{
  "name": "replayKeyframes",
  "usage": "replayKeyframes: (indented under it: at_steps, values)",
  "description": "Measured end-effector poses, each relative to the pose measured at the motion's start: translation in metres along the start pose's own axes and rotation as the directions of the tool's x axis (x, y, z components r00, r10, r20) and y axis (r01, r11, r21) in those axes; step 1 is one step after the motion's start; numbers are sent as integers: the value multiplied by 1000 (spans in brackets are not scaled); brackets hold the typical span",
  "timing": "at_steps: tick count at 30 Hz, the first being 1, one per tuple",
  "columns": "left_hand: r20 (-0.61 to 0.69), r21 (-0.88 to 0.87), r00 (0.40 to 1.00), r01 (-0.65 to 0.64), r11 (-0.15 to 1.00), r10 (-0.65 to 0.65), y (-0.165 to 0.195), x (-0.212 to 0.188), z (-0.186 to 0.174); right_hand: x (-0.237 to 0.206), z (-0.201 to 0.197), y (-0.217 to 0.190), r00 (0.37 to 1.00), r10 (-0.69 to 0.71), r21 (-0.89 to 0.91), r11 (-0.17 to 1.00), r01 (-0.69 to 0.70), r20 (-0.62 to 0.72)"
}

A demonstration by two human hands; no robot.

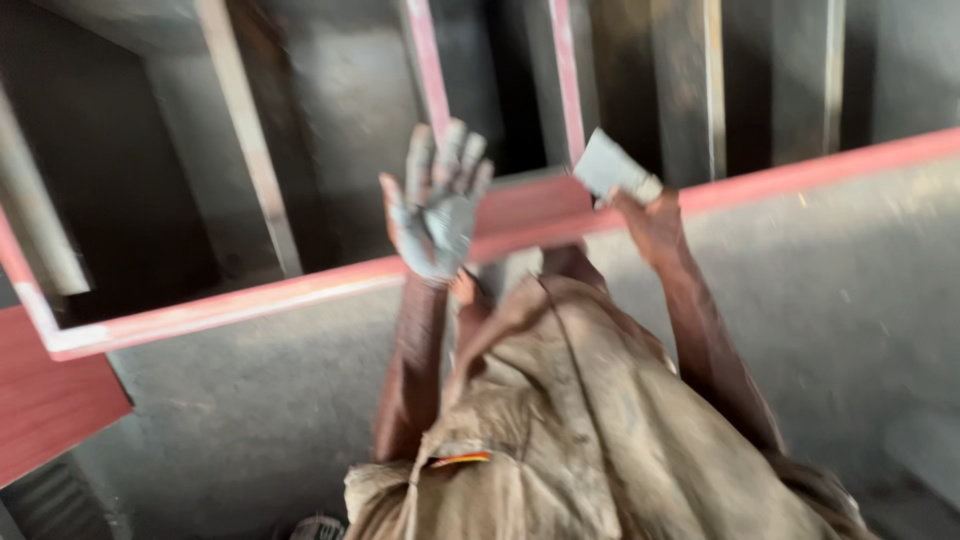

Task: The person sands the interior and exterior surfaces of a reddish-brown wooden cabinet using a sanding block. They repeatedly apply a white substance from their left palm onto the block and rub it along the cabinet's edges and panels.

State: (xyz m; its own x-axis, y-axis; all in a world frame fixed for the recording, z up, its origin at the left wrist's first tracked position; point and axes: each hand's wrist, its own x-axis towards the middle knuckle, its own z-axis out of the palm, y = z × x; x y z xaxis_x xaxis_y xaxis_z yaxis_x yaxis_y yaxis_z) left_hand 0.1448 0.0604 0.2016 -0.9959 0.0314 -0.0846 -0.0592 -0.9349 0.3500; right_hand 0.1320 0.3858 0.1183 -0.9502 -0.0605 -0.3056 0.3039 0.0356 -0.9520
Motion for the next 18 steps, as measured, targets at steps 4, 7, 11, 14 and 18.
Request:
replayKeyframes:
  at_steps: [4,7,11,14,18]
  values:
    - [-113,-90,994,2,996,-13,8,-39,-9,-13,-38,32,991,33,-42,998,-39,-127]
    - [-218,-99,975,11,995,-32,4,-46,-13,10,-58,55,984,91,9,996,-90,-156]
    - [-309,-18,950,49,999,-52,-10,-38,-20,76,-62,82,995,101,-147,984,-102,-12]
    - [-365,46,931,39,998,-19,-30,-23,-26,122,-56,101,987,142,-228,966,-121,81]
    - [-509,27,860,28,999,-11,-58,-3,-25,140,-47,129,976,179,-343,931,-125,128]
